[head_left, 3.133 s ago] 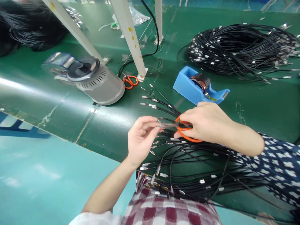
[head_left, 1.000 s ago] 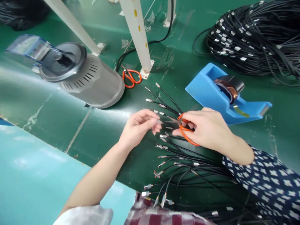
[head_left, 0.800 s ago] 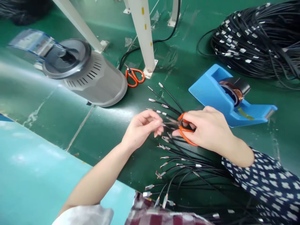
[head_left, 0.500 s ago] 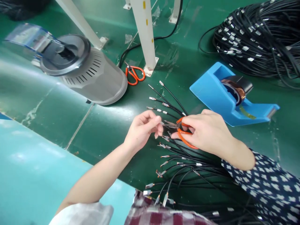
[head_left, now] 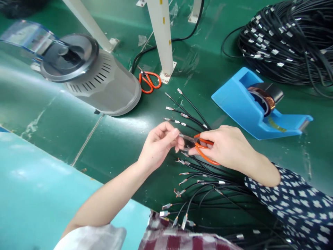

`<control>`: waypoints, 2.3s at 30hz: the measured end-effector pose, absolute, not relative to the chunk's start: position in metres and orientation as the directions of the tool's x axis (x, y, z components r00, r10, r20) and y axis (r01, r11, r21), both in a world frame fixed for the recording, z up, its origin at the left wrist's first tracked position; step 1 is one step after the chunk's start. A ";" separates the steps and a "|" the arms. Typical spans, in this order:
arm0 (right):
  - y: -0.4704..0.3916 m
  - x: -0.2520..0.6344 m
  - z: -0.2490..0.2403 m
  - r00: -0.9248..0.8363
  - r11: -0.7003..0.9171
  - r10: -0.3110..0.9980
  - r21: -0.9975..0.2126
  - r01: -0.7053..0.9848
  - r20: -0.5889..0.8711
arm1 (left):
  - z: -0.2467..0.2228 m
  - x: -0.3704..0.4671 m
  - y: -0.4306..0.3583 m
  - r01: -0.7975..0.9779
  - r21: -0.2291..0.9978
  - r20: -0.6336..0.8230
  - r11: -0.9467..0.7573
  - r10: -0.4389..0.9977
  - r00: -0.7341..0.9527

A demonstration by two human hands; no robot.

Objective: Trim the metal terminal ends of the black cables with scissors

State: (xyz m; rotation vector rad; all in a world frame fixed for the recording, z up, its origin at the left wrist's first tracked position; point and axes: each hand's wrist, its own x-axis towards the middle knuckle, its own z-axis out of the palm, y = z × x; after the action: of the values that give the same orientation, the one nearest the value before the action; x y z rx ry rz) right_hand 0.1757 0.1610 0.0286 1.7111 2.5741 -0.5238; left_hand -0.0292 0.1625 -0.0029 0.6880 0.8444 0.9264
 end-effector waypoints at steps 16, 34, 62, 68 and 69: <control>0.157 0.178 0.028 -0.435 0.426 0.900 -0.188 0.885 -0.007 | -0.004 -0.030 0.161 -0.348 0.848 -0.309 0.400 0.906 0.290; 0.163 0.172 0.031 -0.397 0.353 0.888 -0.209 0.912 -0.233 | -0.005 -0.028 0.162 -0.338 0.843 -0.335 0.419 0.900 0.281; 0.179 0.189 0.021 -0.249 0.101 0.945 -0.534 0.839 -0.212 | -0.006 -0.068 0.198 0.248 0.968 -0.073 0.032 0.984 0.161; 0.186 0.172 0.041 -0.344 0.317 0.939 -0.366 0.875 -0.008 | 0.016 -0.065 0.190 -0.223 0.943 -0.210 0.248 0.961 0.180; 0.189 0.169 0.043 -0.362 0.341 0.932 -0.342 0.875 0.003 | 0.016 -0.065 0.189 -0.250 0.930 -0.226 0.270 0.955 0.189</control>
State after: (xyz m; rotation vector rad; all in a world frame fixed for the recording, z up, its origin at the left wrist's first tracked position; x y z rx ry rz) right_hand 0.1685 0.1892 0.0432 1.8659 2.7291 -0.4788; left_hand -0.0652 0.1893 0.0164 0.8976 1.0054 1.0307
